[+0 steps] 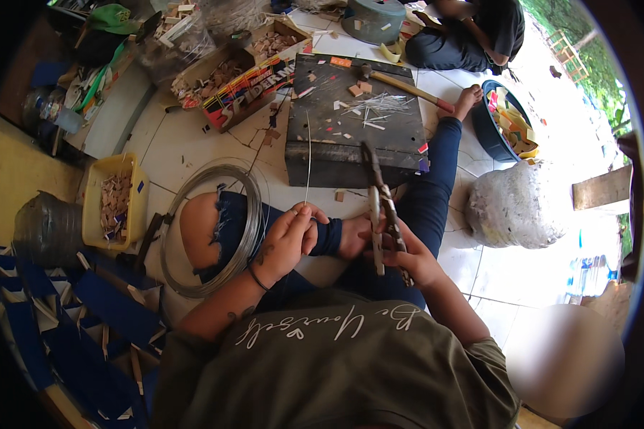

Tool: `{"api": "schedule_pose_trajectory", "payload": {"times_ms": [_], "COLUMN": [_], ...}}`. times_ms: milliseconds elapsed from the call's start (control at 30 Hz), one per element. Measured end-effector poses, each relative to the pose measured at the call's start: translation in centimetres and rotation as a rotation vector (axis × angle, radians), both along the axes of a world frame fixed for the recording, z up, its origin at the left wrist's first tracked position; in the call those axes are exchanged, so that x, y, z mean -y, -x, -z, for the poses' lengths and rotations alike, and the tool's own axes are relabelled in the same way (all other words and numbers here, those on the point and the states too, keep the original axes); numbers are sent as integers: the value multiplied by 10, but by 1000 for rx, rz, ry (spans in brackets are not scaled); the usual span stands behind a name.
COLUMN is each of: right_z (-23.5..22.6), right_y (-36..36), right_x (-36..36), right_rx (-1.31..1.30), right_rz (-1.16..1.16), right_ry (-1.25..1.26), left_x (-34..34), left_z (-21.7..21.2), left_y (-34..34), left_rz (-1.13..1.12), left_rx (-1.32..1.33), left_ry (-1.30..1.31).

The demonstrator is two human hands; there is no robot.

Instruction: The person sits on the floor and repeatedly cuts a metal wire into short segments using pliers. They hold the wire with one hand and use the pliers with the other to snip pieces, which fall onto a wooden block in front of them.

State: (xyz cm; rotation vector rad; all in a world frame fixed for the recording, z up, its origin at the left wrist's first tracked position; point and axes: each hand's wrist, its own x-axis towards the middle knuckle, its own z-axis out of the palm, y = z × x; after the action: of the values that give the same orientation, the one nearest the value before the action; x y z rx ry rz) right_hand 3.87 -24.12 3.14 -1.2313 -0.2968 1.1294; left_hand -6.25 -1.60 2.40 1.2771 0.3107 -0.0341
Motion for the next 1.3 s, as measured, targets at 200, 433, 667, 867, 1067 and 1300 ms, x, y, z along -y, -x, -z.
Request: {"api": "schedule_pose_trajectory", "payload": {"times_ms": [200,433,667,867,1067,1300], "right_z": [0,12,15,14,27,30], "right_y": [-38,-53,-70,-69,-56,-49], "right_x": [-20,-15,-12,-17,-22,-25], "right_rx": [-16,-84,134,198,107,-23], "right_rz": [-89,-83,-230,-236,-199,-105], "right_ry": [-29,-30,47,98,122,149], "left_x": [1,8,7,2,7,6], "left_z": [-5,7,9,8,29,39], "left_y": [-30,-48,-51,-46,-44,-42], "left_rz": [91,136,185,171,140,123], "left_rx": [-58,-69,-62,-108,-116,-104], "left_ry": [-17,-199,-350,-446,-481,-421]}}
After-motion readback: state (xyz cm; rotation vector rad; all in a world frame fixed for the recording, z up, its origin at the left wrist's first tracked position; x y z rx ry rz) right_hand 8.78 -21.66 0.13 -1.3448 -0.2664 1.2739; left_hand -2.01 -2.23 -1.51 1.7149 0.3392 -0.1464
